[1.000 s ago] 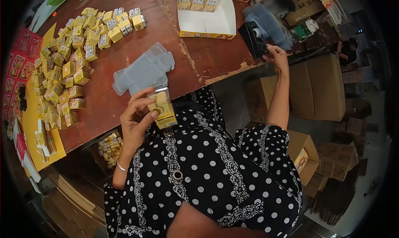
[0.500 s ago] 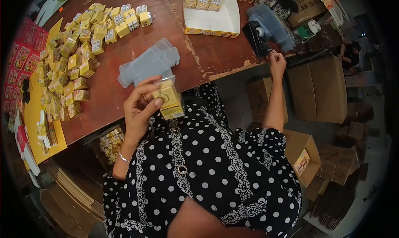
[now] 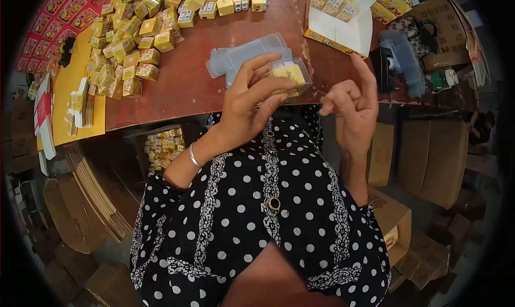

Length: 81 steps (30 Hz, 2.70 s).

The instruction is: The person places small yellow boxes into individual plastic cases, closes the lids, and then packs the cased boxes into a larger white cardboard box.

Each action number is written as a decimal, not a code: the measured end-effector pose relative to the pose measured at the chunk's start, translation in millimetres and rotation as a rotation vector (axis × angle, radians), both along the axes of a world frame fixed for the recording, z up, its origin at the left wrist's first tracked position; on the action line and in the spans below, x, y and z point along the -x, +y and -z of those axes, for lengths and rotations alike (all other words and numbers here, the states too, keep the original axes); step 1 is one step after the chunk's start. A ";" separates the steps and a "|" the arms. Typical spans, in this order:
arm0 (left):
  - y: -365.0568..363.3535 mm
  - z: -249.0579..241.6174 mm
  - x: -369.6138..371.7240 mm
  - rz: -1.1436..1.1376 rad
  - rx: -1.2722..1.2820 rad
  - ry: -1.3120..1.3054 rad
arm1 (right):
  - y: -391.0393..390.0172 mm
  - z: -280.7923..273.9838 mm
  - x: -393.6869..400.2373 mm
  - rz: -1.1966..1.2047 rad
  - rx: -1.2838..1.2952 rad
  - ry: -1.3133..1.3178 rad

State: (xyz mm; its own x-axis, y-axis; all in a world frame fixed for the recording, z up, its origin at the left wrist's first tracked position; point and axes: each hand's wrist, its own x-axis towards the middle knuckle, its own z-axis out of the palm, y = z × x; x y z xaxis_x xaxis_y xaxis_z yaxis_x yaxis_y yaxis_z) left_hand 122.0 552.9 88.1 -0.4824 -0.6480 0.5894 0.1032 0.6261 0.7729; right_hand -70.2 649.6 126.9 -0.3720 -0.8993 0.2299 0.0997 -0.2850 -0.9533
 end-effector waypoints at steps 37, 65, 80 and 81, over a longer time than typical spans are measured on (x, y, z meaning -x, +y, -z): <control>2.7 14.5 9.2 0.094 -0.381 0.256 | -39.5 45.9 -0.1 -0.268 0.009 0.385; -7.3 16.6 -1.6 0.392 -0.888 -0.124 | 17.8 95.0 359.0 0.438 -0.895 0.731; -7.2 16.2 -0.1 0.397 -0.869 -0.134 | 55.8 133.1 316.2 0.465 -0.274 -0.048; -7.0 15.5 -0.4 0.408 -0.870 -0.124 | 56.4 146.8 318.1 0.512 -0.249 -0.069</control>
